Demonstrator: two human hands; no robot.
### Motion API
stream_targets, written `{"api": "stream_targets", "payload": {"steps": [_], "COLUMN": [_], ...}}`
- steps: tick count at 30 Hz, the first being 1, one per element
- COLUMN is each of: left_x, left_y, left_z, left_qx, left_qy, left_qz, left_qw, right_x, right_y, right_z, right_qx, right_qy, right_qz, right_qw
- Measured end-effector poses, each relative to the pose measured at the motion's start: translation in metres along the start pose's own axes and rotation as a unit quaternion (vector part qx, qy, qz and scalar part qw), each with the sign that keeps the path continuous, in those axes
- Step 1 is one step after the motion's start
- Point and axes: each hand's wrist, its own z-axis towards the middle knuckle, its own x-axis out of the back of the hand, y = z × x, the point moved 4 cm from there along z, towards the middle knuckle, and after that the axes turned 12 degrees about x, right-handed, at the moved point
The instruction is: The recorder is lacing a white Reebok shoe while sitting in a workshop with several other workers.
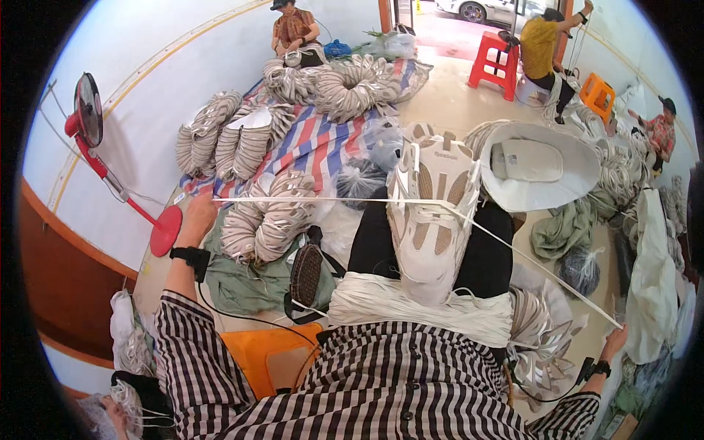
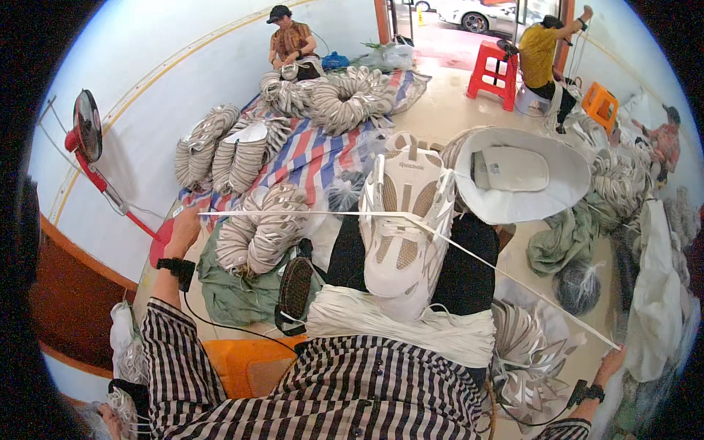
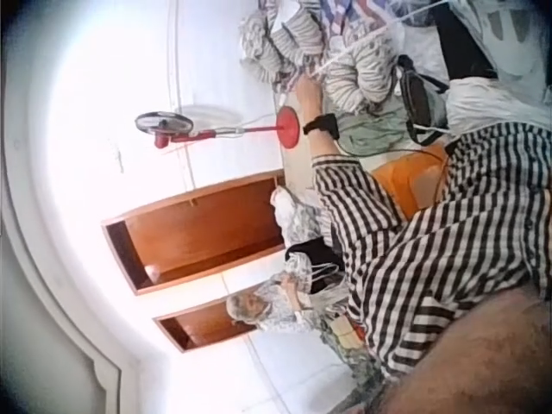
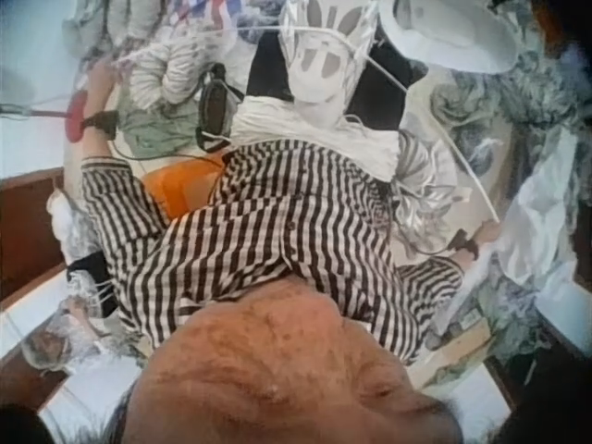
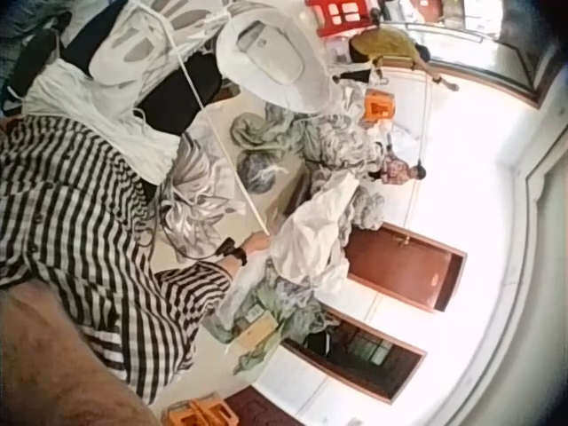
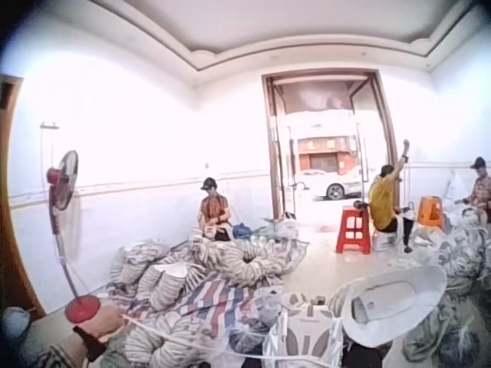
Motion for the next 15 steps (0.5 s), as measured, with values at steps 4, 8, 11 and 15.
{"api": "stream_targets", "payload": {"steps": [4, 8, 11, 15], "left_x": [-0.004, -0.006, -0.007, -0.009], "left_y": [-0.052, -0.107, -0.133, -0.164], "left_z": [-0.011, -0.017, -0.022, -0.04], "left_qx": [0.078, 0.174, 0.175, 0.239], "left_qy": [0.004, -0.02, -0.046, -0.037], "left_qz": [0.014, 0.017, -0.108, 0.046], "left_qw": [0.997, 0.984, 0.977, 0.969], "right_x": [0.011, 0.034, 0.054, 0.075], "right_y": [0.035, 0.059, 0.071, 0.057], "right_z": [0.003, 0.01, 0.014, 0.021], "right_qx": [-0.028, -0.039, -0.063, -0.187], "right_qy": [-0.039, -0.01, -0.009, 0.044], "right_qz": [-0.039, -0.103, -0.111, 0.111], "right_qw": [0.998, 0.994, 0.992, 0.975]}}
